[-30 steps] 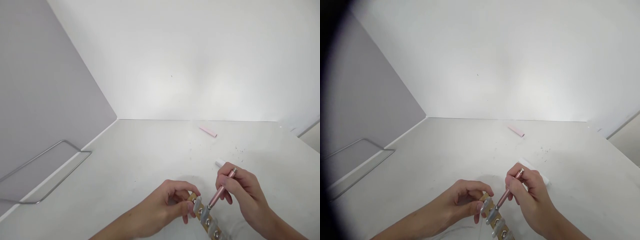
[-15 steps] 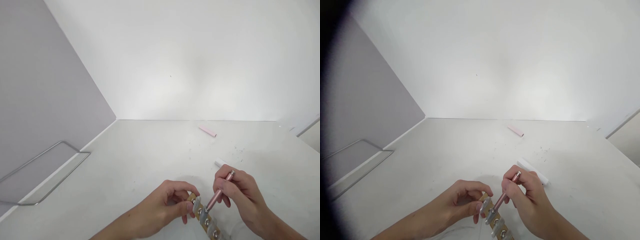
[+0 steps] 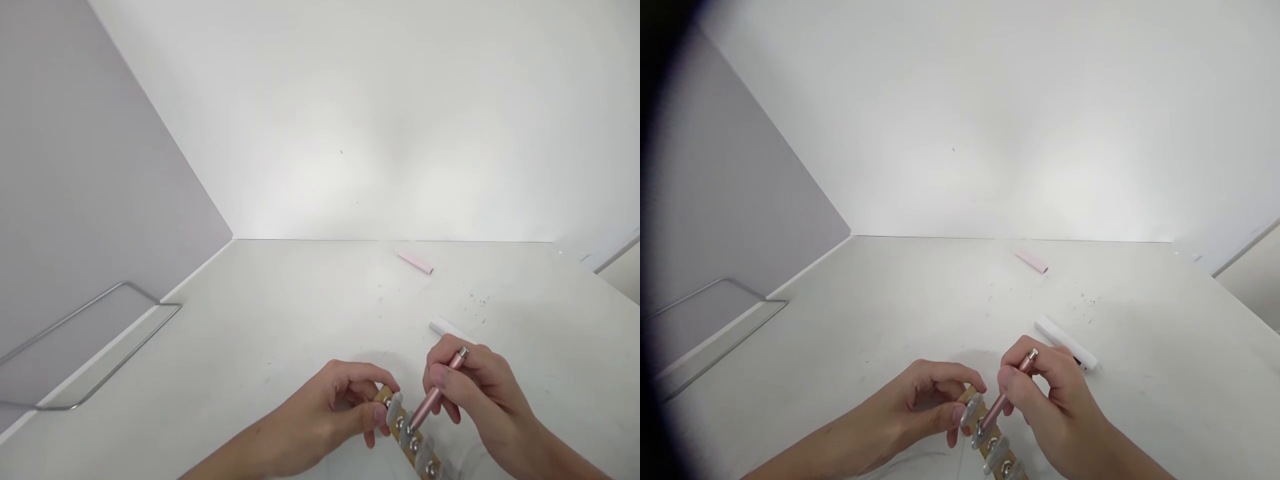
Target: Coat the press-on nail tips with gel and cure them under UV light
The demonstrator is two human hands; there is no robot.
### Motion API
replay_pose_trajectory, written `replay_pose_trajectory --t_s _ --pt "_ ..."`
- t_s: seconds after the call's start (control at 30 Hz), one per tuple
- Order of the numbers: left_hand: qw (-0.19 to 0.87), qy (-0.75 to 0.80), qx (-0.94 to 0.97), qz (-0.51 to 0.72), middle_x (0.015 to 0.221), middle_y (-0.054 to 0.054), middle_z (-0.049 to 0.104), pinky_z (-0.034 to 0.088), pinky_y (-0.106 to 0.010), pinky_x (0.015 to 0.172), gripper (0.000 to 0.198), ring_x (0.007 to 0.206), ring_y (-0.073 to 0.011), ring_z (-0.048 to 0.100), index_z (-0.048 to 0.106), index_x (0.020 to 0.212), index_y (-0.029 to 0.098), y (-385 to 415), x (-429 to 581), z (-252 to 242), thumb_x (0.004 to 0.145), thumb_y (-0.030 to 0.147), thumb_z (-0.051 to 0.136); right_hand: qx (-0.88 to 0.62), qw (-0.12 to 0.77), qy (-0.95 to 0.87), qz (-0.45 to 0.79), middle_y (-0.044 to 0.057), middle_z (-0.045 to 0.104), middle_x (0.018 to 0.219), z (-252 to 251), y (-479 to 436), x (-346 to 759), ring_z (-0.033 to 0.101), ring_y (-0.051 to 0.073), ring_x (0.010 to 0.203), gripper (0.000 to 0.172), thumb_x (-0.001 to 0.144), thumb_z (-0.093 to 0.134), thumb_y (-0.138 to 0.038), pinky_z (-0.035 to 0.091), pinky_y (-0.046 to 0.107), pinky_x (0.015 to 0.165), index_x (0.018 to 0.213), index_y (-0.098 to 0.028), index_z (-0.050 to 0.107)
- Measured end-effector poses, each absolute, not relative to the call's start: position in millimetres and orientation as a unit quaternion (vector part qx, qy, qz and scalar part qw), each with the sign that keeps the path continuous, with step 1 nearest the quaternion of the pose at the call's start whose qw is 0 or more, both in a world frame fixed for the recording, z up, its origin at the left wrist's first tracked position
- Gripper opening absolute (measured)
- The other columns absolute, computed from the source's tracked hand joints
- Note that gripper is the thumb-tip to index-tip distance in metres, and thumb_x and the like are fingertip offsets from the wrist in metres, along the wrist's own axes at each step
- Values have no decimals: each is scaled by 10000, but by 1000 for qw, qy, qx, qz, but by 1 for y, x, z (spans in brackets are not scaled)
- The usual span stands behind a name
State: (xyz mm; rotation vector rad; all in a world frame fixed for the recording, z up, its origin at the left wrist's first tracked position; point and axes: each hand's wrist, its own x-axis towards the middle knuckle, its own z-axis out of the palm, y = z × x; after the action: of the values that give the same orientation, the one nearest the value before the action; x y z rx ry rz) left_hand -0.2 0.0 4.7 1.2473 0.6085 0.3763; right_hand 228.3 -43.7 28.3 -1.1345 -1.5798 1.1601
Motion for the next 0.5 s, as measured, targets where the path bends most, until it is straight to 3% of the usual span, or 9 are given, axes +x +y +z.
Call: replay_pose_trajectory --t_s 0.5 --pt "747 280 581 163 884 -110 684 505 -291 752 354 765 -145 568 700 1080 101 2 3 10 942 426 673 -430 394 -665 467 -21 668 597 41 -43 226 590 117 485 278 974 527 -254 388 246 502 702 -222 576"
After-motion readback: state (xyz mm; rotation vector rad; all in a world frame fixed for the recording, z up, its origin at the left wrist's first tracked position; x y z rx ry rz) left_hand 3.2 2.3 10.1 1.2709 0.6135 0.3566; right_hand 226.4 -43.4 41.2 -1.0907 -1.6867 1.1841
